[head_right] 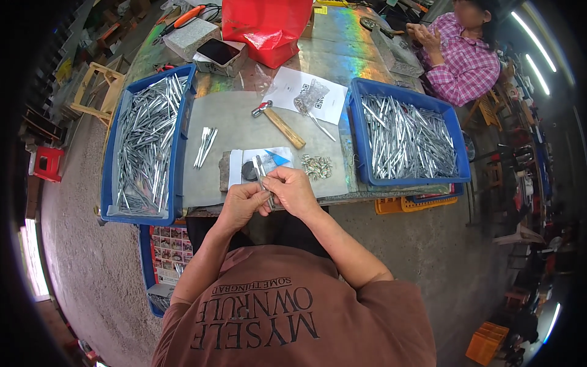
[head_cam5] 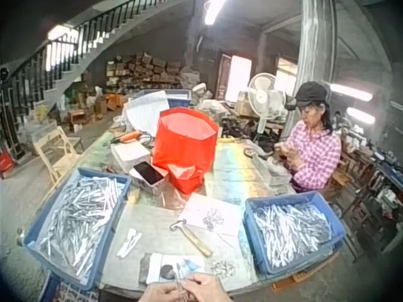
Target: The person assembles metal components by joining metal strips with small fasteners by hand and hammering them over a small metal block using a hammer.
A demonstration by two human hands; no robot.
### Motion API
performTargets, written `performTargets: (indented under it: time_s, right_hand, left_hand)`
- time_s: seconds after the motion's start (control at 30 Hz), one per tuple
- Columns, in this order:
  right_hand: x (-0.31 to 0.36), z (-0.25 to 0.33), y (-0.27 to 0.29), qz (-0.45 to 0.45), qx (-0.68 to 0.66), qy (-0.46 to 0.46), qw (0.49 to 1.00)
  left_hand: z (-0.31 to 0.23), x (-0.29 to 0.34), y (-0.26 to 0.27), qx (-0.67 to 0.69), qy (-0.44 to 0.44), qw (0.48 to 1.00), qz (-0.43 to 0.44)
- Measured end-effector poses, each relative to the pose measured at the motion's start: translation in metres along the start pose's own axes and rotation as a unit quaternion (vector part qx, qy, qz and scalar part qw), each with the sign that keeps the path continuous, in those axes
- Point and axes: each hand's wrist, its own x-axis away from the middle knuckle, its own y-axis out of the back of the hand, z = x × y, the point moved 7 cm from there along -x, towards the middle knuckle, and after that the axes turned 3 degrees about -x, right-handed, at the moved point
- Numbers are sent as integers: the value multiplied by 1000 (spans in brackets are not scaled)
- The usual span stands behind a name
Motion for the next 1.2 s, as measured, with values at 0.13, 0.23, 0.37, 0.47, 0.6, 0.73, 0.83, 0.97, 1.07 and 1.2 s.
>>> performTargets:
  time_s: [0.13, 0.23, 0.37, 0.47, 0.6, 0.73, 0.83, 0.97, 1.07, 1.2]
  right_hand:
    - [1, 0, -1, -2, 2, -10, 1000]
    - [0, 1, -2, 1, 3, -11, 1000]
    - [-1, 1, -2, -3, 13, -5, 1000]
    - [-1, 1, -1, 1, 18, -6, 1000]
    - [-2, -1, -1, 2, 18, -9, 1000]
    - [-2, -1, -1, 2, 19, -5, 1000]
    - [-2, 1, -2, 3, 30, -3, 1000]
    - [-2, 0, -2, 1, 32, -9, 999]
    - [-2, 0, -2, 2, 29, -11, 1000]
    - [-1, -1, -2, 8, 19, -14, 1000]
  left_hand:
    - [2, -1, 1, -14, 4, 1000, -1]
    - [0, -1, 1, -16, 14, 1000, 0]
    - [4, -3, 2, -11, 14, 1000, 2]
    - [4, -3, 2, 1, 20, 1000, 5]
    - [5, -4, 2, 2, 25, 1000, 8]
    - [4, -4, 2, -8, 24, 1000, 12]
    - [7, -4, 3, -3, 25, 1000, 14]
    - [6, -4, 2, 0, 26, 1000, 15]
    - [5, -3, 3, 3, 24, 1000, 15]
    - [5, -3, 2, 8, 23, 999, 22]
